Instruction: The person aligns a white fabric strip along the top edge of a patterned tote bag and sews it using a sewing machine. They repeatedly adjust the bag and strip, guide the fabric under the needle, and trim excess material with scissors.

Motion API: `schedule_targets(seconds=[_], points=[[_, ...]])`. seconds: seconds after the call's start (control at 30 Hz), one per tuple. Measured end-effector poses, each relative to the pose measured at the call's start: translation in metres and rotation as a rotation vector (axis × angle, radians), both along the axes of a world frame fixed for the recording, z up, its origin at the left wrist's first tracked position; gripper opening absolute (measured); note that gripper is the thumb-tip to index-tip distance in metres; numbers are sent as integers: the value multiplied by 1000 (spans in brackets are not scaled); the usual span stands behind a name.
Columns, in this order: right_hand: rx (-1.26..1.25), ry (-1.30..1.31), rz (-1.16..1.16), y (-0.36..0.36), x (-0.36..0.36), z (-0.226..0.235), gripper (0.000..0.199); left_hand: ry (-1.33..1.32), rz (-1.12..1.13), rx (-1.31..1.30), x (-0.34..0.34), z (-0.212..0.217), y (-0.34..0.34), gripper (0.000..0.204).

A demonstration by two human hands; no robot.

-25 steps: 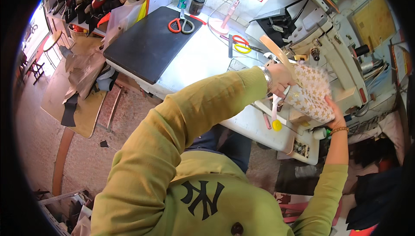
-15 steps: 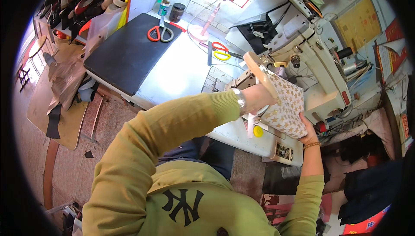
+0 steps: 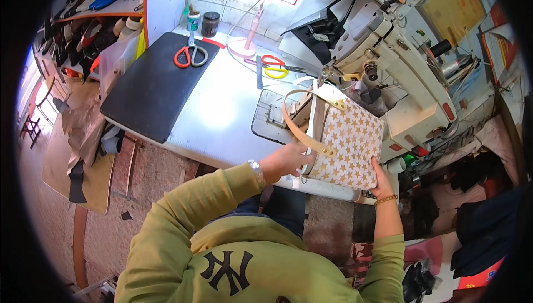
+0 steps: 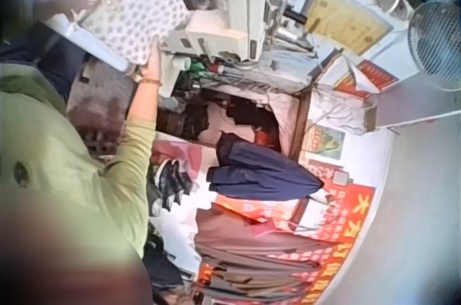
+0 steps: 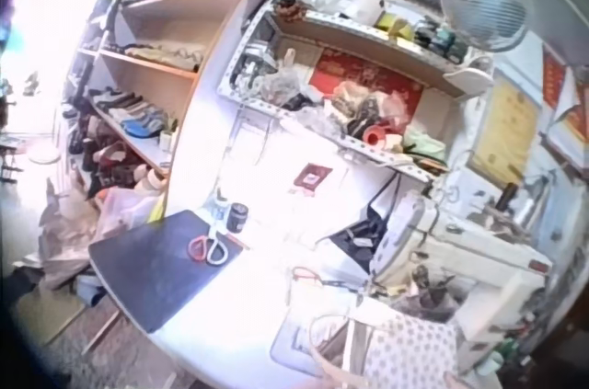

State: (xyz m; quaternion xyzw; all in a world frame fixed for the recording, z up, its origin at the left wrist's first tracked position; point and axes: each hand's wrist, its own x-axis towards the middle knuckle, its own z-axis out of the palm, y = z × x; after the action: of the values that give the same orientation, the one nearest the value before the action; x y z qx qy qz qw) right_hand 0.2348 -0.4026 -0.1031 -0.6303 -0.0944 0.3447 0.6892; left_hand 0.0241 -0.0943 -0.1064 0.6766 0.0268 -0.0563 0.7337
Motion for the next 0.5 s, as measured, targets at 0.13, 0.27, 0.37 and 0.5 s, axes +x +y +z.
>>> schedule_targets(seconds=[0.13, 0.27, 0.37, 0.5], points=[[-21, -57, 15, -2, 5, -6, 63, 28, 27, -103, 0, -7, 0, 31], [13, -80, -10, -2, 6, -9, 61, 3, -12, -197, 4, -15, 4, 34], [48, -121, -35, -1, 6, -1, 60, -3, -63, -206, 7, -17, 10, 34], [-38, -178, 15, -4, 8, 22, 62, 3, -147, -250, 10, -18, 19, 33]])
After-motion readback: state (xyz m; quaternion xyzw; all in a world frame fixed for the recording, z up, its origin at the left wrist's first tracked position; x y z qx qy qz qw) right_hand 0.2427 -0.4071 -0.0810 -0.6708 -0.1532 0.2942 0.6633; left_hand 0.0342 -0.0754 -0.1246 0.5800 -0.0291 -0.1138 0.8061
